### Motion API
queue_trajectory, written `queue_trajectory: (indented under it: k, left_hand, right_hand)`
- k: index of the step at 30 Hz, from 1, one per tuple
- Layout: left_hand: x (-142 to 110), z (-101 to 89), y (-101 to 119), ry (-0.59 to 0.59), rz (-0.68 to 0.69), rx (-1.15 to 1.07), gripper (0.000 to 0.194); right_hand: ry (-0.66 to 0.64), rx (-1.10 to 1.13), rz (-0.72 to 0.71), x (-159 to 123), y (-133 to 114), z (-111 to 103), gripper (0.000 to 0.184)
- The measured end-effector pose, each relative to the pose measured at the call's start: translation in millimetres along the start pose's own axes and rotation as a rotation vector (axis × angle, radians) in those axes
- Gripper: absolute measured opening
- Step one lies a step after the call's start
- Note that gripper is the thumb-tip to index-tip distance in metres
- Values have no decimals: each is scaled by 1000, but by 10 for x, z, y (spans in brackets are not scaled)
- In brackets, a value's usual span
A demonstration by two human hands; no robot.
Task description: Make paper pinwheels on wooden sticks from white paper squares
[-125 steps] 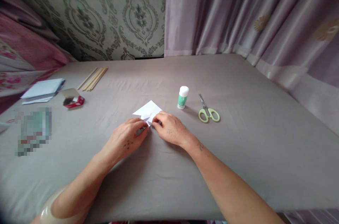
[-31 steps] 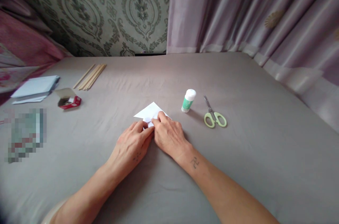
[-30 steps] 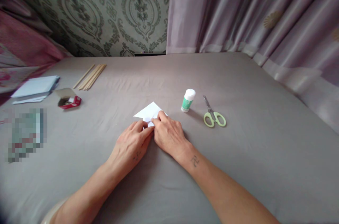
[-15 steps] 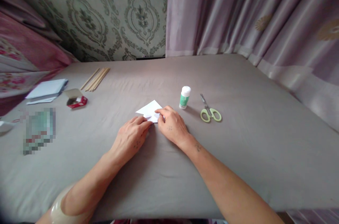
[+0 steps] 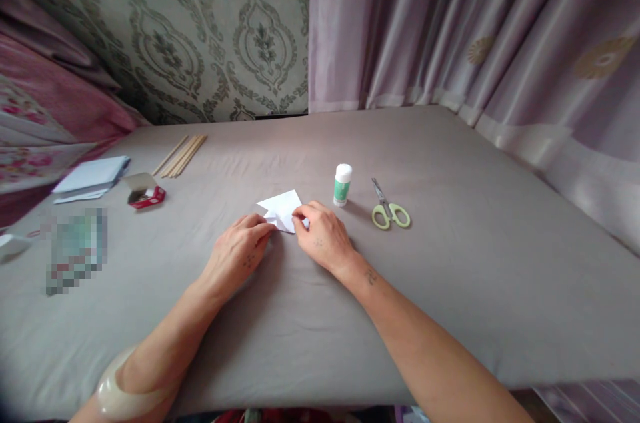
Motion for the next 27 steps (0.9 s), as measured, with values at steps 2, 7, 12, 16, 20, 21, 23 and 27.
queue_trajectory:
  k: [2, 7, 12, 16, 20, 21, 23, 27]
  left_hand:
    - [3, 14, -2, -5, 1, -3, 30]
    - [8, 48, 7, -18, 18, -8, 29]
    - [12, 69, 13, -25, 20, -18, 30]
    - [24, 82, 25, -37, 15, -9, 31]
    - [37, 92, 26, -41, 0, -13, 30]
    - [38, 93, 26, -37, -2, -14, 30]
    - [36, 98, 31, -30, -1, -15, 29]
    - [25, 120, 43, -37, 8, -15, 27]
  right_hand:
    - [-39, 3, 0, -7, -33, 92, 15]
    - [-73, -14, 43, -4, -69, 235, 15]
    - [-92, -8, 101, 17, -38, 280, 13]
    - [-86, -11, 116, 33, -21, 276, 13]
    - [-79, -17, 106, 42, -20, 293, 11]
    - [-78, -17, 103, 43, -20, 298, 11]
    - [-77, -15, 93, 45, -22, 308, 11]
    - [-73, -19, 82, 53, -21, 318, 12]
Point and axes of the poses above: each hand's wrist, its own x-axis towards the middle knuckle, its own z-axis out of the palm, y = z × x, the point moved 9 cm from there along x, towards the middle knuckle, and after that the axes turned 1 degree about z, right-handed, at the moved point
